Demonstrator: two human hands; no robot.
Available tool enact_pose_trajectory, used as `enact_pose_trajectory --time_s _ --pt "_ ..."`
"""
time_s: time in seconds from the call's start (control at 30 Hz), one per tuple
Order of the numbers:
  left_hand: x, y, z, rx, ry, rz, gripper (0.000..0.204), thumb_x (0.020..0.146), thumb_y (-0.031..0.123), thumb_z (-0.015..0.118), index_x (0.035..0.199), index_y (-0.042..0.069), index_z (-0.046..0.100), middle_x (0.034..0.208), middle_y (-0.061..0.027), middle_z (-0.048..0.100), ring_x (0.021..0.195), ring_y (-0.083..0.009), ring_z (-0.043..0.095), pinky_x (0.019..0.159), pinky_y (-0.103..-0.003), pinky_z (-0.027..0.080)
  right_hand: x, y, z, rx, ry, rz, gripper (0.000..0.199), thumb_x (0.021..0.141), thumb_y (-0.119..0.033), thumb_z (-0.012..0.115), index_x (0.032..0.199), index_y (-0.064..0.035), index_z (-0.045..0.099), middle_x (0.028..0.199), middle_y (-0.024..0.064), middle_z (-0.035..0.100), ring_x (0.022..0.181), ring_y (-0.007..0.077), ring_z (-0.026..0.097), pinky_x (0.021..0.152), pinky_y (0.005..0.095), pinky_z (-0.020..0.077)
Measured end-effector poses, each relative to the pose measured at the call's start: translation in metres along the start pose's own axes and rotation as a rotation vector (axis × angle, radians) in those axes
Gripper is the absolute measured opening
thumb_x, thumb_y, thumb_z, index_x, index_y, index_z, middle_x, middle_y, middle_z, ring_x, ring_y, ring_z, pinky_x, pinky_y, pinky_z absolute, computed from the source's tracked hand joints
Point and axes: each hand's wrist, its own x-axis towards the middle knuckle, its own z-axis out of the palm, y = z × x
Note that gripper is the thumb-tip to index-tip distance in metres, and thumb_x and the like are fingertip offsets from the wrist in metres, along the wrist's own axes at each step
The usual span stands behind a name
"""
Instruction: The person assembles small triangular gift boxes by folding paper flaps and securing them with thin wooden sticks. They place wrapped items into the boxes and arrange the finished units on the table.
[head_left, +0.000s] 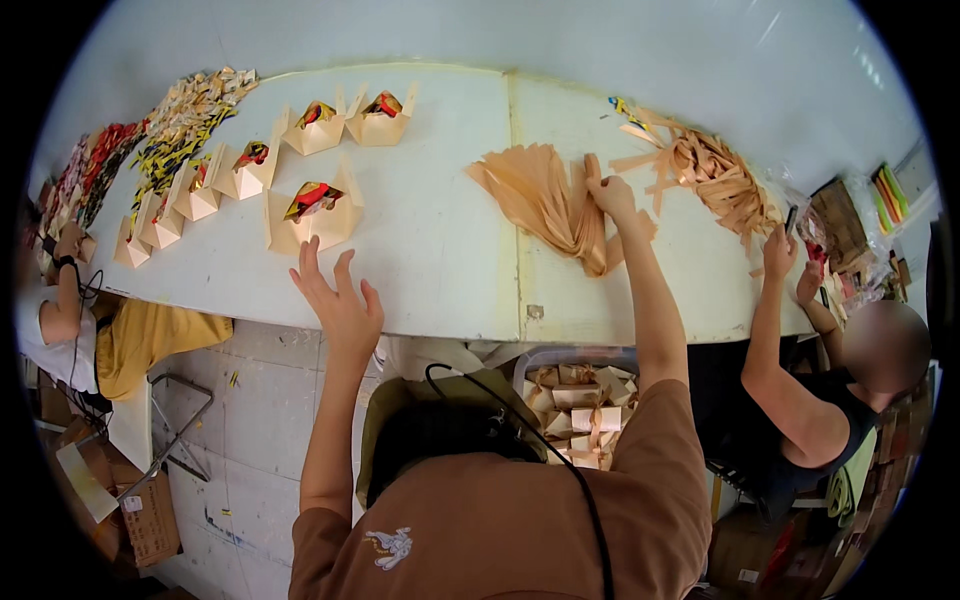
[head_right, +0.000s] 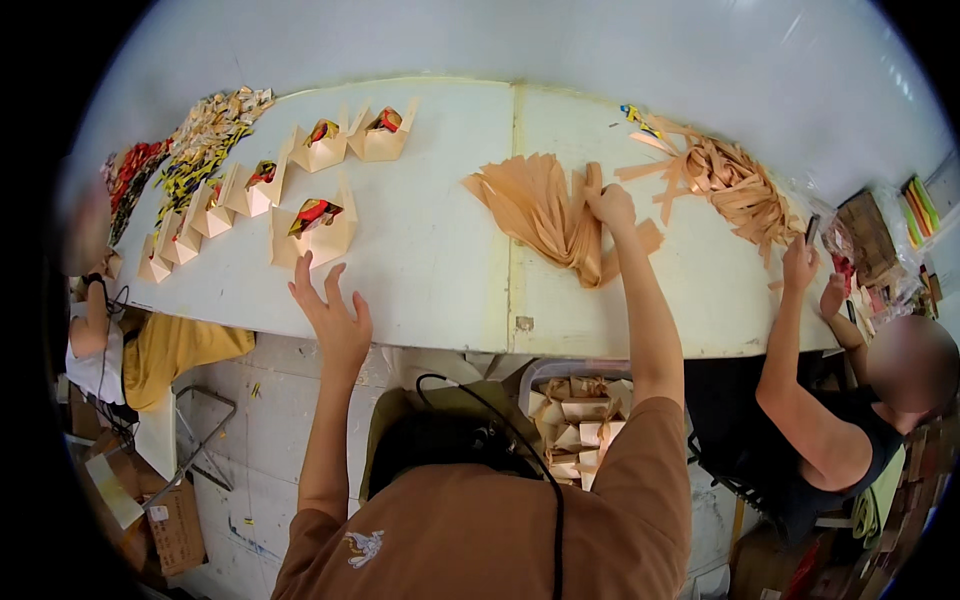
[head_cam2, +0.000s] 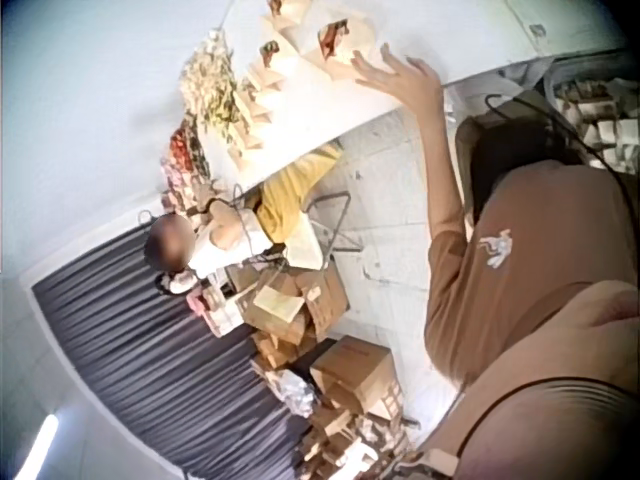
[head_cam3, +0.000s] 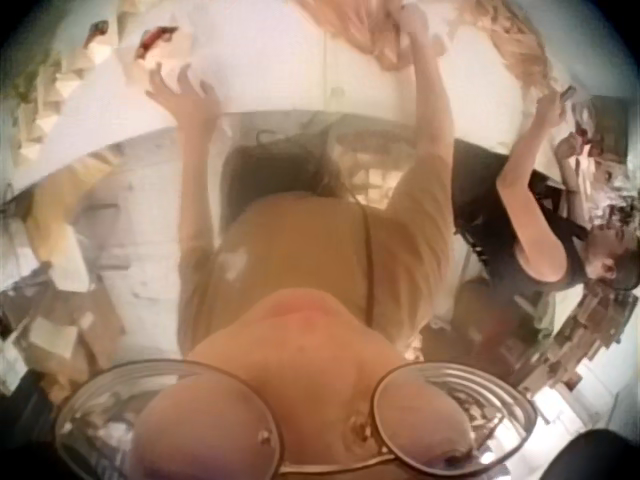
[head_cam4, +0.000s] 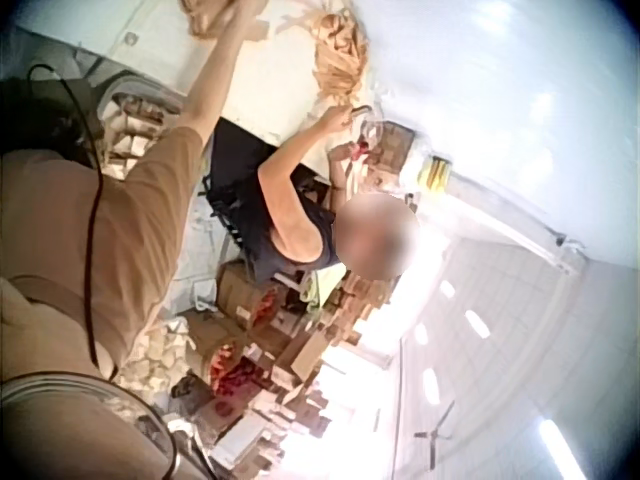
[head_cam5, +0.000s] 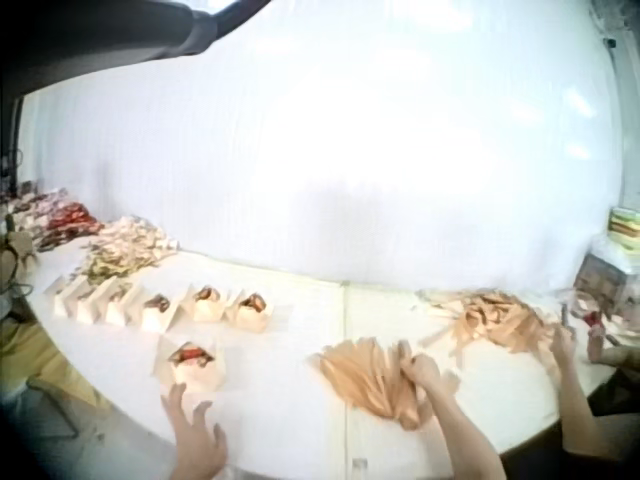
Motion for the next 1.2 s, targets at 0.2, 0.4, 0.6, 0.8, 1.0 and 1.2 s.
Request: enact_pose_trajectory --time_s 0.2,0.4,0.6,0.8,1.0,1.2 --pt "-0.011 0.044 -0.038 -0.264 0.015 0.105 0.041 0.083 0.003 0.060 0.123 0.002 0.053 0.143 -0.0229 0.035 0.136 -0.0405 0.034 0.109 -0.051 0.031 -0.089 -0.029 -0.119 0.600 0.124 -0.302 0.039 0.088 -0.028 0.069 0.109 0.0039 0.063 0.089 0.0100 0.070 0.079 0.0144 0.066 0.072 0.0282 0.0511" --pt "0.026 0.165 -0.072 -0.820 -0.025 0.299 0.048 0.085 0.007 0.062 0.130 -0.001 0.047 0.131 -0.0241 0.048 0.119 -0.0394 0.052 0.099 -0.048 0.042 -0.251 -0.128 -0.167 0.696 0.138 -0.683 0.040 0.083 -0.017 0.076 0.111 0.0034 0.057 0.092 0.0110 0.072 0.077 0.0162 0.070 0.071 0.0276 0.0542" --pt "0.034 0.197 -0.091 -1.181 -0.485 -0.027 0.040 0.093 0.009 0.056 0.130 -0.003 0.044 0.100 -0.0143 0.066 0.075 -0.0215 0.063 0.065 -0.037 0.050 -0.321 -0.158 -0.165 0.719 0.245 -0.761 0.061 0.084 -0.012 0.076 0.129 0.0015 0.036 0.073 0.0089 0.067 0.065 0.0162 0.067 0.062 0.0268 0.0526" --pt "0.023 0.177 -0.093 -1.566 -0.810 -0.330 0.029 0.098 0.015 0.051 0.123 0.000 0.047 0.087 -0.0041 0.054 0.066 -0.0096 0.052 0.061 -0.025 0.044 -0.333 -0.134 -0.134 0.523 0.410 -0.903 0.024 0.085 -0.003 0.072 0.106 -0.0001 0.060 0.075 0.0092 0.067 0.072 0.0179 0.068 0.063 0.0275 0.0517" --pt "0.010 0.184 -0.106 -1.537 -0.854 -0.363 0.026 0.102 0.023 0.047 0.113 -0.001 0.047 0.085 -0.0043 0.052 0.062 -0.0110 0.050 0.060 -0.028 0.043 -0.342 -0.114 -0.137 0.804 0.092 -0.770 0.013 0.081 0.003 0.073 0.094 0.0005 0.071 0.087 0.0070 0.070 0.079 0.0132 0.065 0.077 0.0267 0.0513" --pt "0.003 0.194 -0.123 -1.015 -0.779 -0.070 0.033 0.105 0.027 0.042 0.110 -0.006 0.045 0.072 -0.0170 0.057 0.056 -0.0273 0.052 0.059 -0.040 0.041 -0.342 -0.101 -0.147 0.845 -0.071 -0.814 0.008 0.082 0.001 0.072 0.088 0.0008 0.067 0.085 0.0070 0.068 0.082 0.0156 0.064 0.076 0.0284 0.0501"
